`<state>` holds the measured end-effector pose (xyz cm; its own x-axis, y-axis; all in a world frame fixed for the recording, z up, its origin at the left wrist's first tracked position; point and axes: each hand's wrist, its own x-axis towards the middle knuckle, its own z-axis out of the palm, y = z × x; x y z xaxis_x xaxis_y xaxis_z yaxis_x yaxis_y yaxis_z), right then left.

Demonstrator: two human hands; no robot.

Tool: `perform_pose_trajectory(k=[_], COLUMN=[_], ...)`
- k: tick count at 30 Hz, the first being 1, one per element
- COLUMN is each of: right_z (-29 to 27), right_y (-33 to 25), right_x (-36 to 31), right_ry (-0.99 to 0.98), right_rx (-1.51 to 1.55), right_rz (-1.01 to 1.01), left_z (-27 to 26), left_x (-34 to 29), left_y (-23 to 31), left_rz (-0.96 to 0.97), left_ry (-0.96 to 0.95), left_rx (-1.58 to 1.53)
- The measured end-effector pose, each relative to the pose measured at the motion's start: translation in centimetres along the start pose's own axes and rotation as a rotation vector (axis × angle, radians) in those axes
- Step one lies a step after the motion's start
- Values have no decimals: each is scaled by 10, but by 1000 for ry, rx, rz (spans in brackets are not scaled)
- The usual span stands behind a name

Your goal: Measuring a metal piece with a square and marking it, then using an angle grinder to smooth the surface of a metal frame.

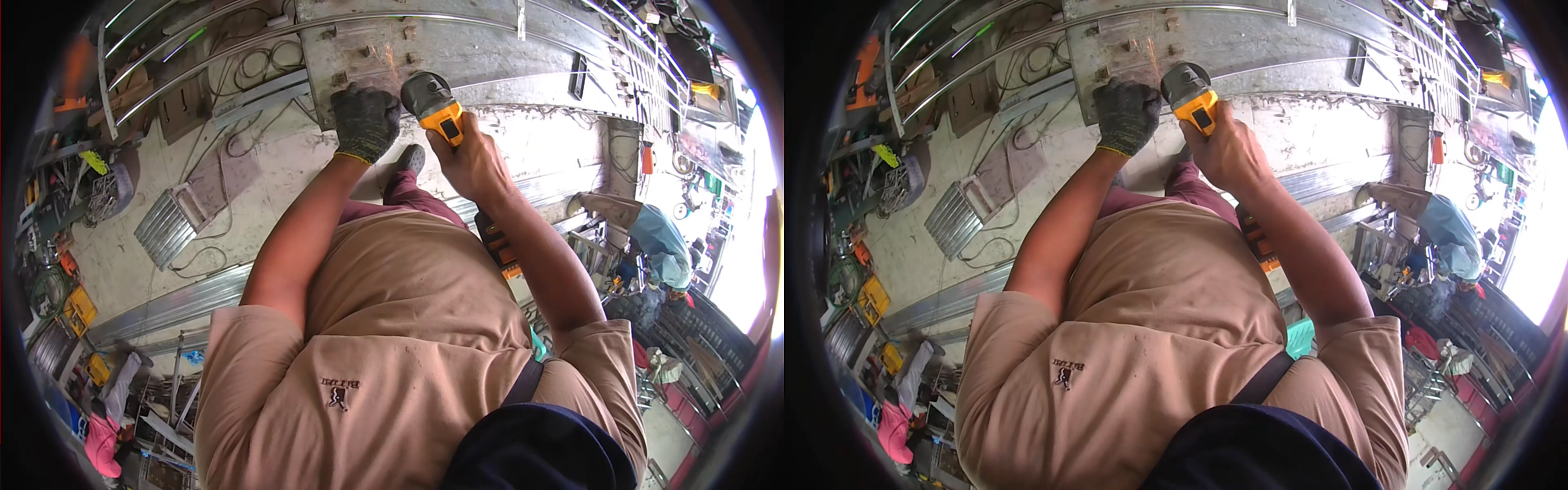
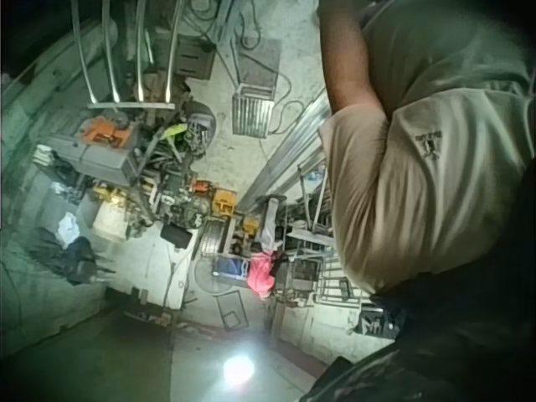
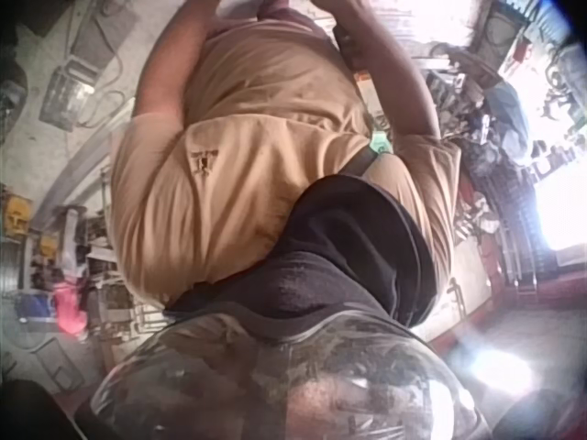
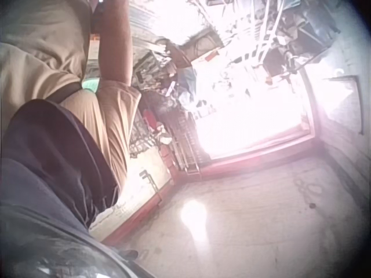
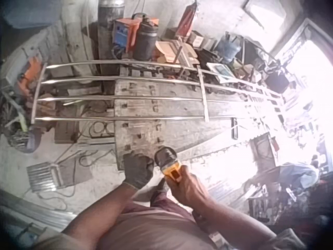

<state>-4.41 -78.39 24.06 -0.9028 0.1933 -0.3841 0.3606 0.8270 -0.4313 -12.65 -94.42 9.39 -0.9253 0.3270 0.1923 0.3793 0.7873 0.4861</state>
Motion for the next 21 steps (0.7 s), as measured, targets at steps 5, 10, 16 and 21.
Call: perform_pose_trajectory(k=[5,10,16,21], right_z=[3,3,5,3], right_y=[0,-4,4,2], right_x=[1,-1,0,-1], right_ry=[10,10,26,20], right_rx=[-17,-3,-13,10], right_rz=[-8,-23,-34,-44], left_z=[1,3,3,3], left_x=[2,0,1,1], left_y=[-2,-2,0,1], left_rz=[-11,26,-25,4], left_ry=[-5,65,-41,-23], left_rx=[-24,-22,19,33])
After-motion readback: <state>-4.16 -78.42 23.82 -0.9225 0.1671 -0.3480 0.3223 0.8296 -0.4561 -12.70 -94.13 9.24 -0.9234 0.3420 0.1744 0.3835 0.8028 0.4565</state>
